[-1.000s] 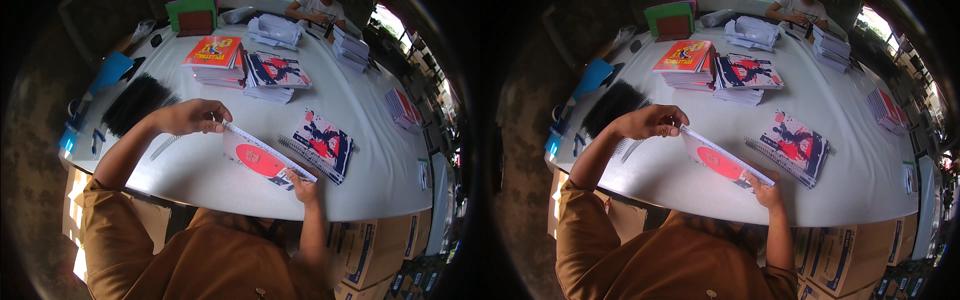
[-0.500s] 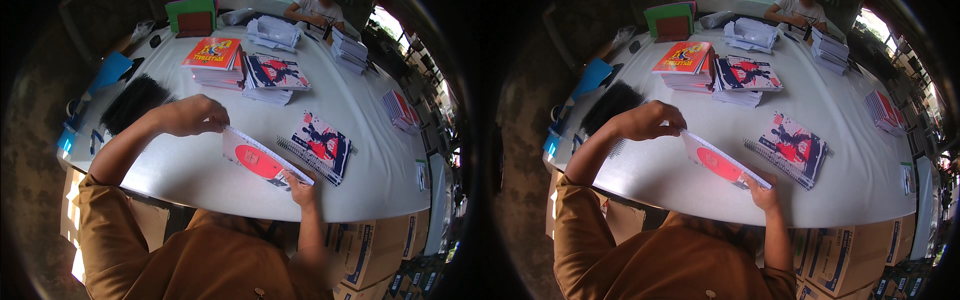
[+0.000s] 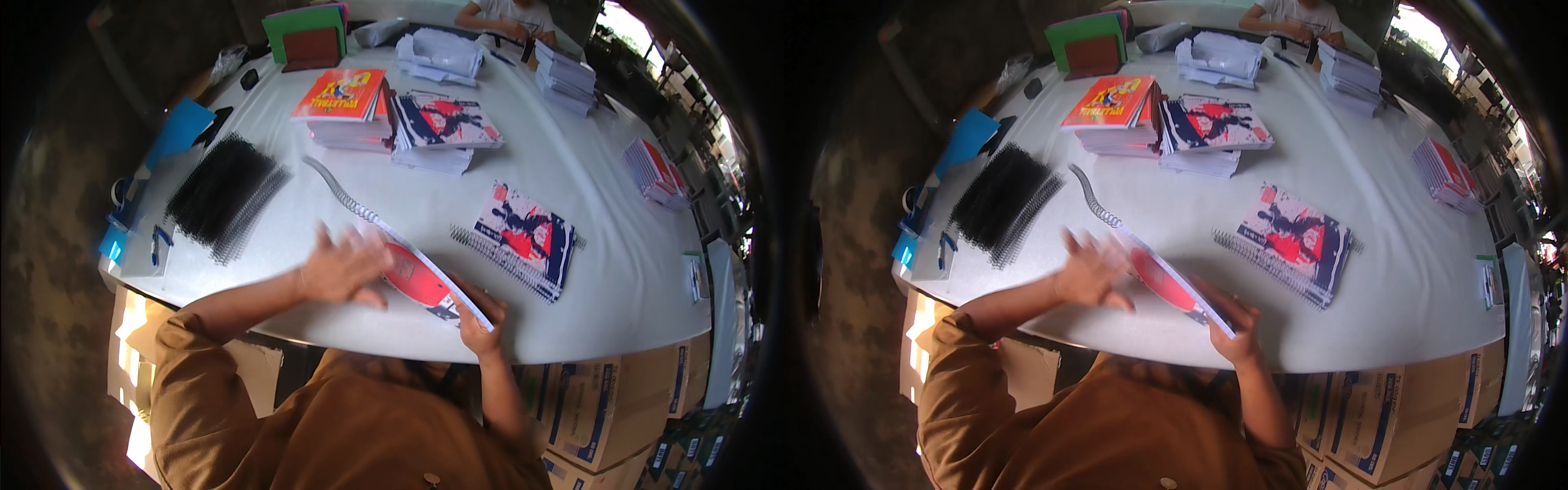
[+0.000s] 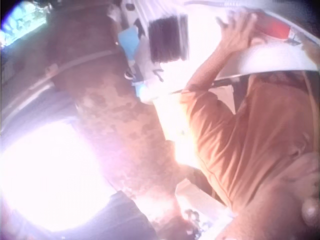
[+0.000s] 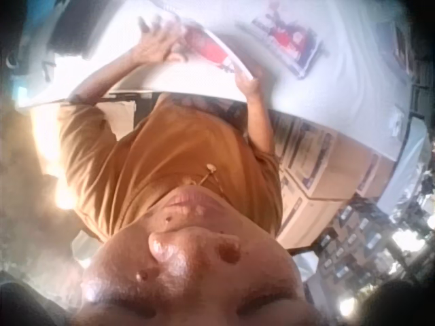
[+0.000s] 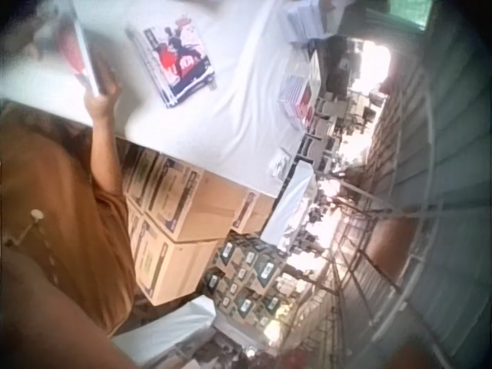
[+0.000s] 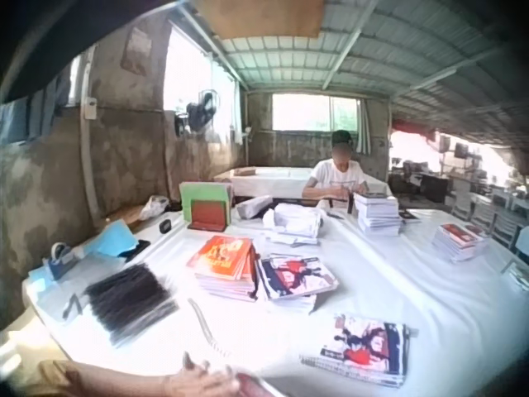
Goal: The person picks up a plastic spiral coil and a notebook cover with pages, then threads the coil through the pre-punched holes by hand to bind the notebook.
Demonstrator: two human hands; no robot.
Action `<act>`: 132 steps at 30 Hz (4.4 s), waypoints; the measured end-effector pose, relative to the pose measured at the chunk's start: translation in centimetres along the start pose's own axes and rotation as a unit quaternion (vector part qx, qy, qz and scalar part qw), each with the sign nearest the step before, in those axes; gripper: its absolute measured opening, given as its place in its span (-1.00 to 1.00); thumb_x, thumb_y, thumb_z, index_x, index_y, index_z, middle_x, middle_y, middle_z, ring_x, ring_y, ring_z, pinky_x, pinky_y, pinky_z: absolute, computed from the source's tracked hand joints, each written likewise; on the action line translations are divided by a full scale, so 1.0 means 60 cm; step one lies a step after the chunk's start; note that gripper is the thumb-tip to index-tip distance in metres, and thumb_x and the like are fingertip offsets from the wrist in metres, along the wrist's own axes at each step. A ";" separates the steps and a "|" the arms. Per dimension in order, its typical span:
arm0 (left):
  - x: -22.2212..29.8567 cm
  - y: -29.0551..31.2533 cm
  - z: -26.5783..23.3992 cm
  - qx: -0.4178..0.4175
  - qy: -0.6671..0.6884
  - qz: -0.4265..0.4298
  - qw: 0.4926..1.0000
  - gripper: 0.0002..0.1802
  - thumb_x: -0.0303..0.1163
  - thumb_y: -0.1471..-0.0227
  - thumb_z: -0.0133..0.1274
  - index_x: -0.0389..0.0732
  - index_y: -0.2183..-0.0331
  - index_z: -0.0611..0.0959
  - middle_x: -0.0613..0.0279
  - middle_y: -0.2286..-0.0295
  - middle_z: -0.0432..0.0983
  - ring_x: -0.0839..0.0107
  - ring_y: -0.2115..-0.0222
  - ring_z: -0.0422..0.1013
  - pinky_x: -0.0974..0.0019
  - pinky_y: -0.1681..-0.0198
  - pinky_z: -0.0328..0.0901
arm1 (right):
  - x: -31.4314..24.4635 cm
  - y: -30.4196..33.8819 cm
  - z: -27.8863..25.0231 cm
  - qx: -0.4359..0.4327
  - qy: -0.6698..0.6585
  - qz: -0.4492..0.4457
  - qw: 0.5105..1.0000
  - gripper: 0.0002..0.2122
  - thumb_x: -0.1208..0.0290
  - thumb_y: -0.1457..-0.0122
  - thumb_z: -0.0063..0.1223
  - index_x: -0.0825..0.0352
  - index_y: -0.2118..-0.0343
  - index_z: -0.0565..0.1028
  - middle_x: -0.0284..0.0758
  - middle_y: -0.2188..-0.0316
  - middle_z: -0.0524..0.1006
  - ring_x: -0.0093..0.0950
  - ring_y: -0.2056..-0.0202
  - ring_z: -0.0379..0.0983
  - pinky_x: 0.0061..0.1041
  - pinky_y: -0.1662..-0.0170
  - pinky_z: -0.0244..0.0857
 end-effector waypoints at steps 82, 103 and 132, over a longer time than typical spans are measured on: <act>0.084 -0.255 0.030 0.103 0.651 -0.564 0.497 -0.46 -0.33 0.01 0.07 -0.35 0.04 0.29 0.15 0.19 0.37 0.46 0.22 0.32 0.39 0.07 0.18 | 0.005 -0.062 -0.073 0.334 -0.278 0.059 0.898 -0.57 0.29 -0.19 -0.14 0.46 -0.02 0.16 -0.20 0.01 0.26 -0.46 -0.03 0.16 -0.46 -0.10 0.01; 0.065 -0.245 0.266 -0.077 0.307 -0.528 0.788 -0.68 -0.15 0.06 0.06 -0.25 0.53 0.55 0.06 0.56 0.44 0.18 0.48 0.38 0.20 0.42 0.23 | 0.159 0.022 -0.187 0.535 0.222 0.262 0.772 -0.72 0.23 -0.06 0.05 0.42 0.40 0.48 -0.25 0.51 0.37 -0.40 0.41 0.23 -0.38 0.35 0.15; -0.168 0.165 0.020 -0.270 -0.138 -0.539 0.786 -0.70 -0.24 0.06 -0.01 -0.20 0.27 0.49 0.07 0.33 0.39 0.07 0.23 0.32 0.11 0.20 0.20 | 0.021 -0.020 -0.004 0.001 -0.225 0.249 0.942 -0.82 0.59 0.01 0.11 0.43 0.30 0.48 -0.40 0.40 0.52 -0.65 0.34 0.41 -0.64 0.25 0.30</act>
Point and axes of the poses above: each hand's wrist, its own y-axis away from the middle knuckle, its own z-axis out of the palm, x = y × z, the point moved 1 cm from there along -y, towards the middle knuckle
